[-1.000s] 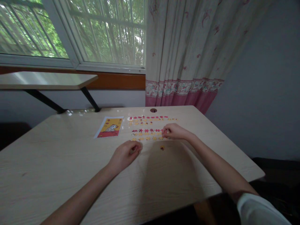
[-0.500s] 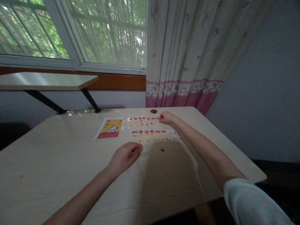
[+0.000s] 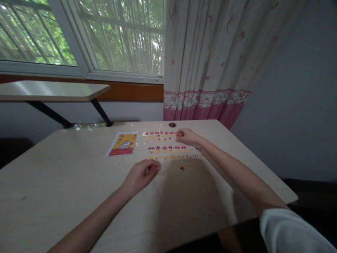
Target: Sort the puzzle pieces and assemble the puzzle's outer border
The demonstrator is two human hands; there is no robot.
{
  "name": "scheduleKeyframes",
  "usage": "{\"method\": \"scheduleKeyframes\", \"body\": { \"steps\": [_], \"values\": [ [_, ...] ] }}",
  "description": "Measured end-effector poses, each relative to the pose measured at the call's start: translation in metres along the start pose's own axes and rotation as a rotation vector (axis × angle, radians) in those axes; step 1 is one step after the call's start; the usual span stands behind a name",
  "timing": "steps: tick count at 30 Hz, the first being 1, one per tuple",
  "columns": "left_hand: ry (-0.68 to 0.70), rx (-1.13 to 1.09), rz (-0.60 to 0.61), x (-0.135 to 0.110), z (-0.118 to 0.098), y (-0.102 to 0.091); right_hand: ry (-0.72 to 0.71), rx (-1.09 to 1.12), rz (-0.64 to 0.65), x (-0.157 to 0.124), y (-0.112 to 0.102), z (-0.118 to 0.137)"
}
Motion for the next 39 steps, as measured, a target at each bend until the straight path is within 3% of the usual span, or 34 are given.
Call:
{"method": "scheduleKeyframes", "body": {
  "steps": [4,6,11,20,28,34,39],
  "values": [
    [-0.089,-0.169,0.013,0.002,-0.002,0.002,-0.148,0.491,0.052,-0.051,0.024,0.027],
    [-0.130,-0.225,0.034,0.002,-0.004,0.005,-0.145,0.685,0.034,-0.076,0.036,0.034],
    [-0.199,-0.383,0.060,0.001,-0.007,0.014,-0.091,0.854,-0.065,-0.103,0.057,0.043],
    [-0.288,-0.613,0.041,0.003,-0.006,0.024,-0.090,0.696,-0.113,-0.108,0.062,0.063],
    [-0.410,-0.747,-0.047,0.005,0.002,0.015,-0.143,0.517,-0.169,-0.114,0.057,0.063],
    [-0.420,-0.602,-0.100,0.007,0.017,0.005,-0.306,0.278,-0.256,-0.114,0.039,0.054],
    [-0.366,-0.304,0.009,0.006,0.034,-0.001,-0.421,0.059,-0.205,-0.117,0.019,0.036]
  ]
}}
Point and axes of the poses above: each hand's wrist, its own x-axis towards the middle knuckle, its own y-axis out of the palm, z = x × y, the point moved 6 cm from there along x, towards the middle knuckle, and after that the axes turned 9 degrees about x, right-handed, at the moved point
